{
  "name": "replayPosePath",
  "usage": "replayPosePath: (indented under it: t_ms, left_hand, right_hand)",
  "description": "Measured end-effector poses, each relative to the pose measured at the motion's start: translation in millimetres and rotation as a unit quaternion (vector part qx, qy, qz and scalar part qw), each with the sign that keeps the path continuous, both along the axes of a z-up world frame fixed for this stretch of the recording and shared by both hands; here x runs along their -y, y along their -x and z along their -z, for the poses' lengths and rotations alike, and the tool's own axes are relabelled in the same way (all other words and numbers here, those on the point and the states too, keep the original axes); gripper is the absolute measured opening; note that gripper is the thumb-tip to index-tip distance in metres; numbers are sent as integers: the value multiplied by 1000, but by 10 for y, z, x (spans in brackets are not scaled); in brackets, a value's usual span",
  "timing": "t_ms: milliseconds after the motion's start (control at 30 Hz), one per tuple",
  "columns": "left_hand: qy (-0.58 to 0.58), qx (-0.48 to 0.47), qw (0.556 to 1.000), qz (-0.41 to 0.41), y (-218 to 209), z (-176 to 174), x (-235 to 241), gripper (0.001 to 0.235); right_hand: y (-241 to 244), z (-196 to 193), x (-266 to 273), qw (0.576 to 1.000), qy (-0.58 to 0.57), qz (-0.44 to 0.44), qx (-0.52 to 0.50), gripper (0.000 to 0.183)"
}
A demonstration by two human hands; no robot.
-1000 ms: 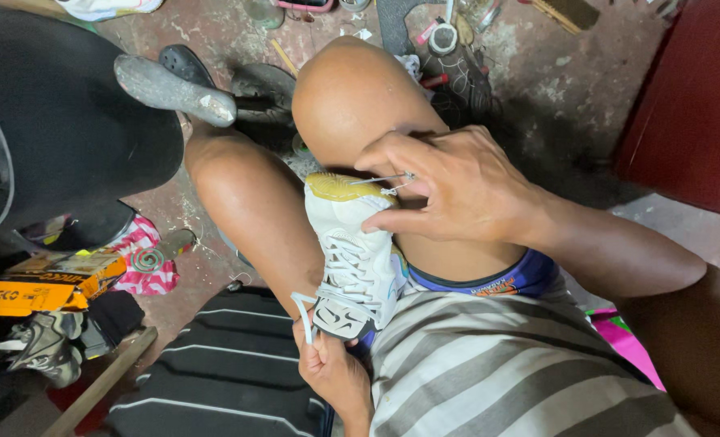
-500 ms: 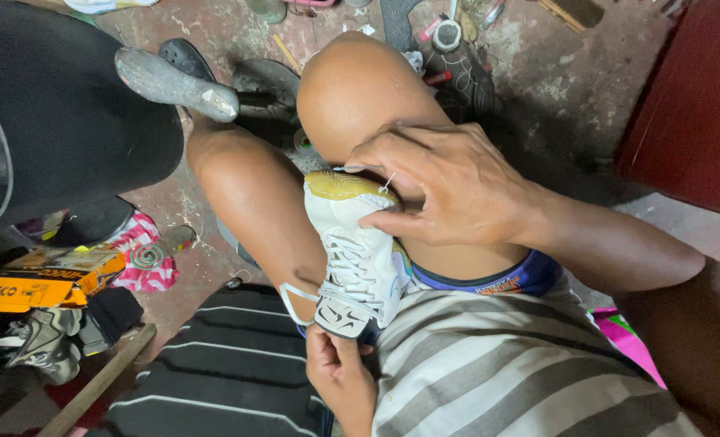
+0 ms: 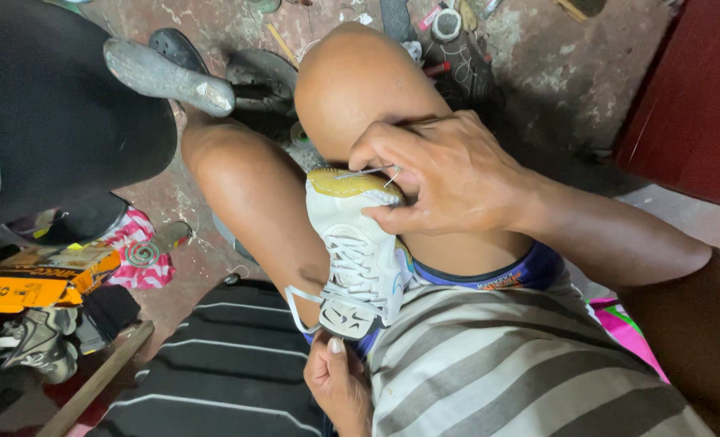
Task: The person sits on the floor and sews a white sneaker using a wooden-handled awl and white thread. They repeatedly pierce the shoe's sole and upper, pull the thread through, and tighten the stitches to repair the footwear.
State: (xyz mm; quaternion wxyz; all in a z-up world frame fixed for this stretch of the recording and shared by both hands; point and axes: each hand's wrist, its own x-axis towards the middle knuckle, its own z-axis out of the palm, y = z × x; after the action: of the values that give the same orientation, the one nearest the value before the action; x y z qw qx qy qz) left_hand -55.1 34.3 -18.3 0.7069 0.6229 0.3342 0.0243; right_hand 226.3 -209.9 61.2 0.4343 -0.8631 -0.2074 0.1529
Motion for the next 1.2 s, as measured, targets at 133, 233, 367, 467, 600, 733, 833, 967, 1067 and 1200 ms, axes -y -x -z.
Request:
replayPosePath:
  t_ms: [133, 233, 367, 467, 600, 733, 833, 967, 1067, 1200]
  left_hand:
    - [14, -55, 998, -19, -159, -86, -110, 32]
    - [-161, -38, 986, -17, -619, -333, -172, 15]
    - [-303, 70, 949, 55, -1324, -846, 48, 37]
    - [-475, 44, 855, 202, -1812, -1105, 314, 72]
    - [-506, 46, 804, 307, -2260, -1149, 597, 92]
    - [-530, 41, 785, 317, -2301, -1089, 733, 89]
    - [-518, 45, 795, 312, -2295, -1002, 752, 86]
    - [-484, 121, 813, 300, -2299, -919, 764, 81]
    - [-452, 77, 835, 304, -2318, -934, 752, 84]
    - [-408, 61, 864, 289, -2183, -1000, 539, 72]
  right_hand:
    - [-32, -17, -1, 1000, 22, -5, 3, 48]
    - [-58, -46, 152, 991, -62, -46, 110, 50]
    - [-84, -107, 342, 996, -58, -38, 59, 19]
    - [-106, -159, 377, 979, -196, -15, 55, 19]
    - [-87, -141, 119, 907, -387, 18, -167, 26]
    - [-58, -85, -96, 906, -352, 38, -233, 26]
    - [-104, -44, -170, 970, -238, 36, -22, 32]
    - [-212, -19, -248, 966, -254, 50, -11, 31]
    - [-250, -1, -280, 955, -290, 44, -42, 28]
    - [-205, -2, -90, 954, -293, 39, -53, 27]
